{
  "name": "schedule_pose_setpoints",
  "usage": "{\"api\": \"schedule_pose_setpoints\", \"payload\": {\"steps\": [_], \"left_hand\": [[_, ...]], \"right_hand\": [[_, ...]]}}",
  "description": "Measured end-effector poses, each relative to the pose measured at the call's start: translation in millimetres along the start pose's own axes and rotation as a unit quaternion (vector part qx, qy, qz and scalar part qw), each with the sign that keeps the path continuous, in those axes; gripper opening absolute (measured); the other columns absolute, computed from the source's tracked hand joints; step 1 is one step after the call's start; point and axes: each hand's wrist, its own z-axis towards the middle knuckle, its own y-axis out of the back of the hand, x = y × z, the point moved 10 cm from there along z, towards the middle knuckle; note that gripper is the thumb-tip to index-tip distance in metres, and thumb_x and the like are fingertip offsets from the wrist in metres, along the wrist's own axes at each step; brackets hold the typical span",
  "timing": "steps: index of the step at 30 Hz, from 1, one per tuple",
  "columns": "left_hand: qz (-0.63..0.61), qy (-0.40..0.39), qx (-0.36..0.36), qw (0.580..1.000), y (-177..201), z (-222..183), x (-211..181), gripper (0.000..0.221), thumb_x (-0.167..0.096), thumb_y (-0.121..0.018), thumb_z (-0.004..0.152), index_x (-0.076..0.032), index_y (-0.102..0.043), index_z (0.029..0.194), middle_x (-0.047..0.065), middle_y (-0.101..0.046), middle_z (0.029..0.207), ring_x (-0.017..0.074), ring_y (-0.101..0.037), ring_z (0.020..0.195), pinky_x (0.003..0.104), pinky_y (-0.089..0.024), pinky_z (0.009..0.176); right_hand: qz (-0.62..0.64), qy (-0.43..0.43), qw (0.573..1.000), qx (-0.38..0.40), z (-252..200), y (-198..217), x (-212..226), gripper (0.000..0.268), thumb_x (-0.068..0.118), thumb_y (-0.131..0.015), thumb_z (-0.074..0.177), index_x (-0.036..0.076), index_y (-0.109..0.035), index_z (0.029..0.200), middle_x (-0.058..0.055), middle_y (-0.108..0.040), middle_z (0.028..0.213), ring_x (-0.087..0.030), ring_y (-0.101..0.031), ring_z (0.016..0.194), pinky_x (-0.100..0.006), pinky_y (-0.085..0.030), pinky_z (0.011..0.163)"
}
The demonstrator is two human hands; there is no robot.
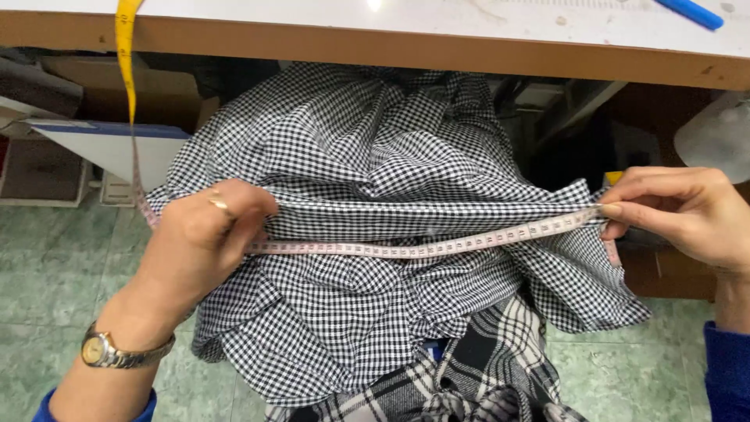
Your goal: Inspecting a checkered garment for defects and measuring its dimensions with a tape measure on a workbench.
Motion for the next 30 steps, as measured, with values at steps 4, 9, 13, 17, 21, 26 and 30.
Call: {"api": "schedule_pose_setpoints", "payload": {"steps": [4, 9, 13, 17, 21, 26, 30], "left_hand": [[0.109, 0.007, 0.1, 0.989, -26.9, -4.2, 14.0, 0.03, 0.013, -0.056, 0.07, -0.005, -0.067, 0.092, 0.01, -0.057, 0.11, 0.0256, -0.064, 0.089, 0.037, -0.057, 0.069], [0.082, 0.132, 0.225, 0.962, -48.1, -3.2, 16.2, 0.029, -0.024, -0.055, 0.092, 0.0, -0.065, 0.107, 0.011, -0.047, 0.115, 0.0239, -0.062, 0.083, 0.039, -0.058, 0.073], [0.112, 0.099, 0.234, 0.961, -56.3, -7.0, 17.6, 0.044, -0.046, -0.063, 0.088, -0.005, -0.061, 0.103, 0.012, -0.043, 0.114, 0.025, -0.053, 0.098, 0.04, -0.056, 0.073], [0.106, 0.129, 0.261, 0.951, -62.0, -8.8, 25.2, 0.04, -0.047, -0.071, 0.08, -0.012, -0.059, 0.095, 0.007, -0.042, 0.115, 0.0212, -0.05, 0.102, 0.036, -0.057, 0.07], [0.076, 0.171, 0.273, 0.944, -66.1, -13.0, 31.1, 0.037, -0.051, -0.066, 0.081, -0.018, -0.062, 0.099, 0.008, -0.042, 0.12, 0.0224, -0.044, 0.113, 0.041, -0.053, 0.083], [0.061, 0.153, 0.23, 0.959, -69.1, -12.2, 38.5, 0.032, -0.046, -0.067, 0.082, -0.014, -0.066, 0.085, 0.008, -0.046, 0.111, 0.0219, -0.046, 0.113, 0.038, -0.05, 0.087], [0.061, 0.127, 0.222, 0.965, -68.4, -12.5, 35.6, 0.037, -0.051, -0.069, 0.078, -0.014, -0.068, 0.086, 0.01, -0.046, 0.115, 0.0261, -0.046, 0.111, 0.041, -0.049, 0.087]], "right_hand": [[-0.001, 0.014, 1.0, 0.004, 1.9, -3.5, 5.5, 0.012, -0.007, -0.064, 0.077, -0.012, -0.068, 0.087, -0.022, -0.066, 0.082, -0.025, -0.07, 0.055, -0.024, -0.06, 0.055], [-0.018, 0.001, 1.0, 0.006, 1.8, 0.0, -4.9, 0.014, -0.006, -0.066, 0.076, -0.011, -0.071, 0.088, -0.02, -0.067, 0.079, -0.024, -0.071, 0.054, -0.023, -0.061, 0.057], [0.002, 0.01, 1.0, -0.002, 2.3, -7.4, 8.2, 0.011, -0.005, -0.064, 0.076, -0.011, -0.068, 0.084, -0.021, -0.066, 0.073, -0.027, -0.069, 0.044, -0.025, -0.059, 0.044], [-0.016, 0.002, 1.0, 0.006, 2.3, -5.0, 5.3, 0.011, -0.004, -0.064, 0.078, -0.011, -0.07, 0.085, -0.02, -0.067, 0.074, -0.022, -0.068, 0.054, -0.023, -0.056, 0.056], [-0.063, 0.005, 0.998, 0.023, 3.8, -11.6, 24.5, 0.012, 0.001, -0.064, 0.08, -0.007, -0.073, 0.082, -0.016, -0.069, 0.071, -0.021, -0.07, 0.052, -0.024, -0.056, 0.055], [-0.083, 0.016, 0.996, 0.039, 4.5, -15.2, 33.7, 0.013, 0.006, -0.064, 0.081, -0.002, -0.074, 0.082, -0.012, -0.07, 0.066, -0.017, -0.068, 0.053, -0.024, -0.054, 0.057], [-0.076, 0.003, 0.996, 0.039, 4.3, -12.8, 25.8, 0.013, 0.004, -0.064, 0.081, -0.005, -0.074, 0.083, -0.014, -0.07, 0.07, -0.019, -0.069, 0.055, -0.024, -0.056, 0.056]]}}
